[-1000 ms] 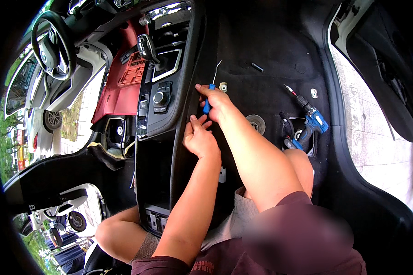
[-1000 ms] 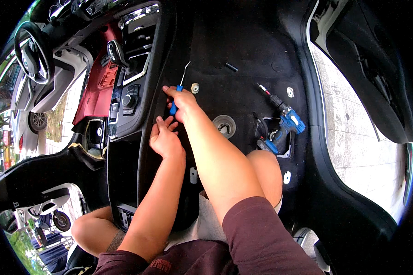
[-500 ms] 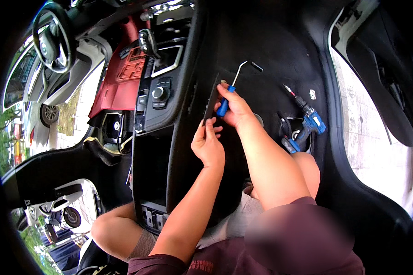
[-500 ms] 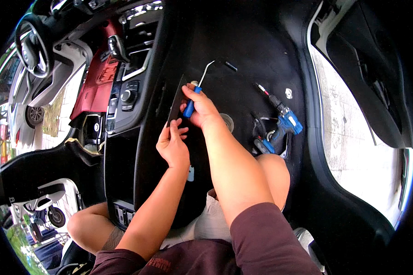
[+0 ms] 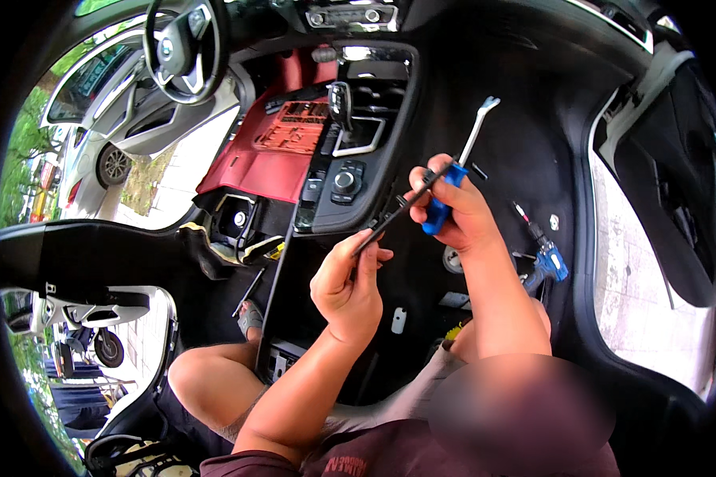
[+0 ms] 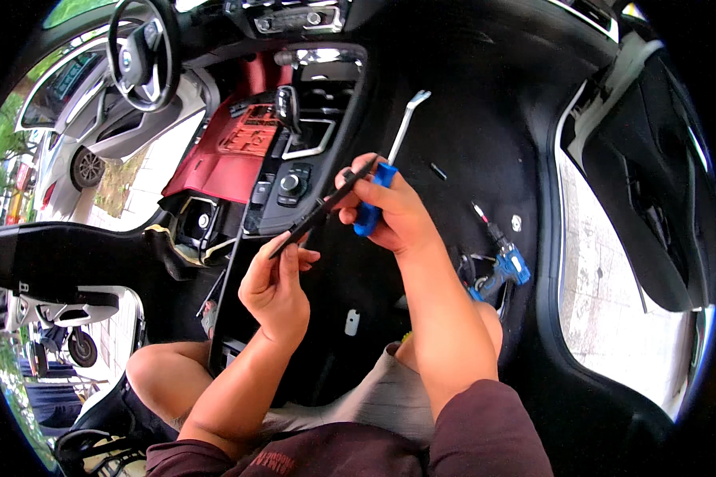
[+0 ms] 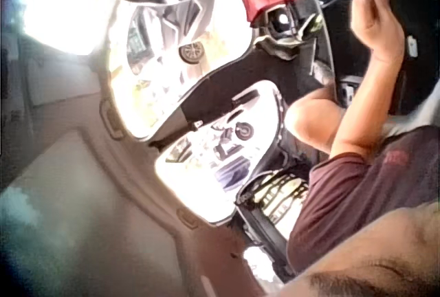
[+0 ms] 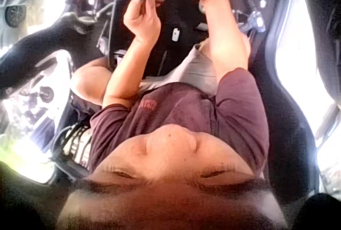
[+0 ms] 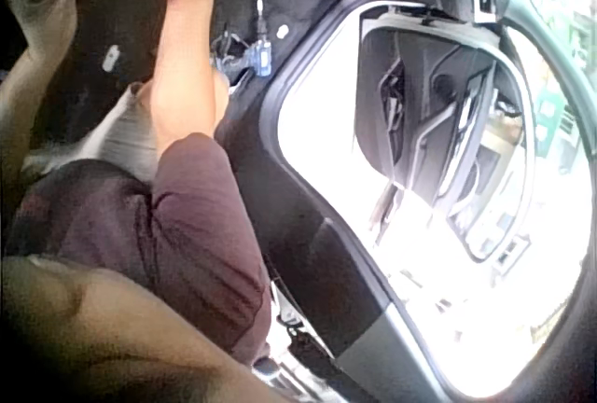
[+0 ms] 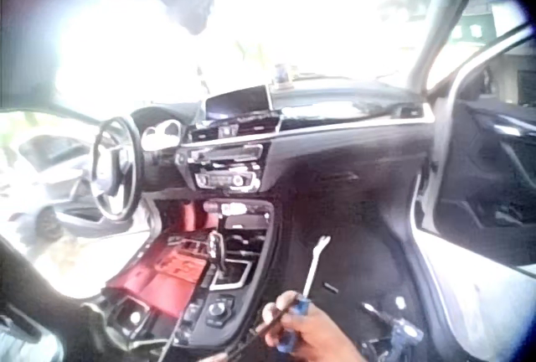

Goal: The person removes plastic trim pieces from around the center console of a vehicle using a prying tool and a power drill to unscrew fasteners.

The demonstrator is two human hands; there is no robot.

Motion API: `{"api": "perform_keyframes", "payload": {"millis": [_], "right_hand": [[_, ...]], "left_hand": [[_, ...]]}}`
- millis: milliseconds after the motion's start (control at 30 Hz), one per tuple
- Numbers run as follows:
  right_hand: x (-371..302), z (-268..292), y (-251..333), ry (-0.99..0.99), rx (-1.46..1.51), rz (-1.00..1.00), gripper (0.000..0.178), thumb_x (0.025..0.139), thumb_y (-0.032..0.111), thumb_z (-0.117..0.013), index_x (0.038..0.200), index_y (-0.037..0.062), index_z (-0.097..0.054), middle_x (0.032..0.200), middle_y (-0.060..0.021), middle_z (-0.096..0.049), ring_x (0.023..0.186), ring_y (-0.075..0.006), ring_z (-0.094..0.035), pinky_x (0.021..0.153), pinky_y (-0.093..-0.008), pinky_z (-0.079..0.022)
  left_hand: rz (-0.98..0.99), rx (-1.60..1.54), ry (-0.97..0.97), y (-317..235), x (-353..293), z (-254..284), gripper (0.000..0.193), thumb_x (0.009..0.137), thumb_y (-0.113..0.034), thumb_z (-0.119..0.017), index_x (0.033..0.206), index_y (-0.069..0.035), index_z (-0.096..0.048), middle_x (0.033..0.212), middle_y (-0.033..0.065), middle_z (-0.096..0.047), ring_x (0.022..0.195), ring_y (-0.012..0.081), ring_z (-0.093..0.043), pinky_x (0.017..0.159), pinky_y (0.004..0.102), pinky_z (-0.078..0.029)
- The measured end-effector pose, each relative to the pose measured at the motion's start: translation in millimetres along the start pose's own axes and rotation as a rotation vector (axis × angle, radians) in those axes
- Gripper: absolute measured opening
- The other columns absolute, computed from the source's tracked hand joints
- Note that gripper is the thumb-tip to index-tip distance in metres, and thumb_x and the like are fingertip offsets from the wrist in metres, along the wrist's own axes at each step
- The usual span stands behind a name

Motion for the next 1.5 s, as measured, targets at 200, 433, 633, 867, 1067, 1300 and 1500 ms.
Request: {"api": "perform_keyframes", "payload": {"millis": [200,433,633,867,1067,1300,1500], "right_hand": [[8,-44,5,0.247,-0.049,0.032,0.030,0.097,0.022,-0.086,0.116,0.0112,-0.066,0.111,-0.0150,-0.069,0.101,-0.0331,-0.080,0.072,-0.0361,-0.064],[15,-67,-7,0.259,-0.051,0.012,0.040,0.091,0.028,-0.090,0.116,0.0054,-0.070,0.114,-0.0240,-0.072,0.070,-0.0174,-0.071,0.054,-0.0241,-0.057],[18,-72,-21,0.282,0.007,-0.060,0.034,0.088,0.012,-0.084,0.117,0.0001,-0.071,0.118,-0.0276,-0.073,0.056,-0.0134,-0.067,0.049,-0.0209,-0.053],[24,-74,-31,0.230,-0.086,-0.087,0.062,0.077,0.028,-0.100,0.124,0.0003,-0.072,0.120,-0.0260,-0.074,0.054,-0.0122,-0.067,0.047,-0.0199,-0.052],[27,-69,-32,-0.017,-0.305,-0.124,0.044,0.090,0.024,-0.084,0.125,-0.0003,-0.072,0.113,-0.0204,-0.077,0.063,-0.0124,-0.072,0.049,-0.0194,-0.050],[25,-28,-19,-0.272,-0.297,-0.183,0.019,0.094,0.007,-0.075,0.112,0.0031,-0.069,0.091,-0.0137,-0.076,0.073,-0.0236,-0.077,0.053,-0.0266,-0.052],[-25,68,89,-1.058,0.091,0.451,0.018,0.097,0.005,-0.070,0.115,0.0035,-0.067,0.110,-0.0132,-0.075,0.097,-0.0258,-0.081,0.052,-0.0217,-0.048]], "left_hand": [[-0.338,0.275,0.181,-75,23,18,0.029,0.092,0.013,-0.076,0.119,0.004,-0.077,0.113,0.0213,-0.080,0.091,0.0263,-0.082,0.078,0.0307,-0.065],[-0.645,0.542,0.336,-119,29,44,0.039,0.078,0.014,-0.075,0.115,0.001,-0.080,0.115,0.0210,-0.081,0.089,0.0315,-0.081,0.076,0.0341,-0.063],[-0.639,0.542,0.262,-104,24,64,0.040,0.077,0.014,-0.073,0.114,0.001,-0.081,0.112,0.0199,-0.082,0.085,0.0294,-0.080,0.072,0.0335,-0.061],[-0.709,0.670,0.251,-102,28,72,0.040,0.075,0.012,-0.074,0.113,-0.001,-0.082,0.114,0.0171,-0.081,0.080,0.0247,-0.078,0.067,0.0316,-0.058],[-0.512,0.527,0.202,-93,42,79,0.041,0.074,0.018,-0.071,0.110,0.001,-0.080,0.116,0.0207,-0.080,0.096,0.0313,-0.081,0.080,0.0350,-0.063],[0.522,-0.206,0.169,-15,43,90,0.049,0.098,0.003,-0.073,0.145,0.006,-0.061,0.137,0.0195,-0.072,0.122,0.0268,-0.073,0.102,0.0398,-0.061],[0.680,-0.238,0.084,-18,39,99,0.035,0.101,0.001,-0.062,0.135,0.002,-0.069,0.124,0.0186,-0.078,0.104,0.0243,-0.076,0.087,0.0348,-0.061]]}}
Point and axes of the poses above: each hand's wrist, its own x-axis towards the middle knuckle, its own z-axis out of the back of the hand, y = z × x, the point moved 10 cm from there along x, towards the middle knuckle
